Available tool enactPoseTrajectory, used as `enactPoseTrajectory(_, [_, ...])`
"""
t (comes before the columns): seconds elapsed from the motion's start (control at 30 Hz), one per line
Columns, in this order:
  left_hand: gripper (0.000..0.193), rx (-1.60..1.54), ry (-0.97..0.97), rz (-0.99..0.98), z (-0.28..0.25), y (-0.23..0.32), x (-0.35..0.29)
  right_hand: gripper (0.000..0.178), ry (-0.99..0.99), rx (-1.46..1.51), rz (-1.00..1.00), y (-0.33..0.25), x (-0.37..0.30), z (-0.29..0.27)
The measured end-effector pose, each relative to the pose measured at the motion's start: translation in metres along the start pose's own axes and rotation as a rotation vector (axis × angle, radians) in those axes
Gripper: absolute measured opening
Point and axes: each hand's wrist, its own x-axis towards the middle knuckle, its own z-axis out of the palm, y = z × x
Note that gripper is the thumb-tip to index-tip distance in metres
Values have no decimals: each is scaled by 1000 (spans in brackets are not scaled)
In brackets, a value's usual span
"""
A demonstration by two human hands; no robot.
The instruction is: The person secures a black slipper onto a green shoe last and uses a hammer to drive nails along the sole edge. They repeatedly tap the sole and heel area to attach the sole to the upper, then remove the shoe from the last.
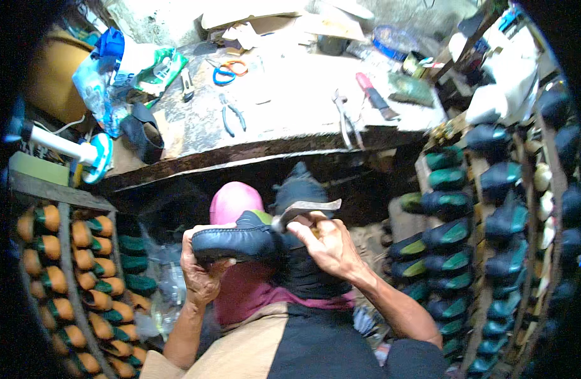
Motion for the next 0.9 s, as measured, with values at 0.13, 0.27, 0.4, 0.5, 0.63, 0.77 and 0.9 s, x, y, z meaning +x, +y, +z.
enactPoseTrajectory(0.13, [83, 160, -141, 160, 53, -14, 21, 24, 18, 439, 277, 85, 7, -47])
enactPoseTrajectory(0.27, [88, 340, -353, 283, 93, -37, 53, 15, 118, 467, 681, 162, 4, -65])
enactPoseTrajectory(0.4, [83, 184, -300, 58, 103, -37, 76, 14, 48, 227, 756, 214, 31, -69])
enactPoseTrajectory(0.5, [87, -67, -244, -195, 97, -32, 82, 15, 86, 2, 574, 225, 96, -70])
enactPoseTrajectory(0.63, [88, -81, -163, -356, 83, -38, 63, 43, 264, -667, 204, 233, 210, -74])
enactPoseTrajectory(0.77, [96, -197, -64, -420, 75, -54, 38, 47, 172, -761, 59, 291, 272, -54])
enactPoseTrajectory(0.9, [98, -20, 22, -309, 78, -60, 27, 52, 264, -511, -49, 356, 282, -36])
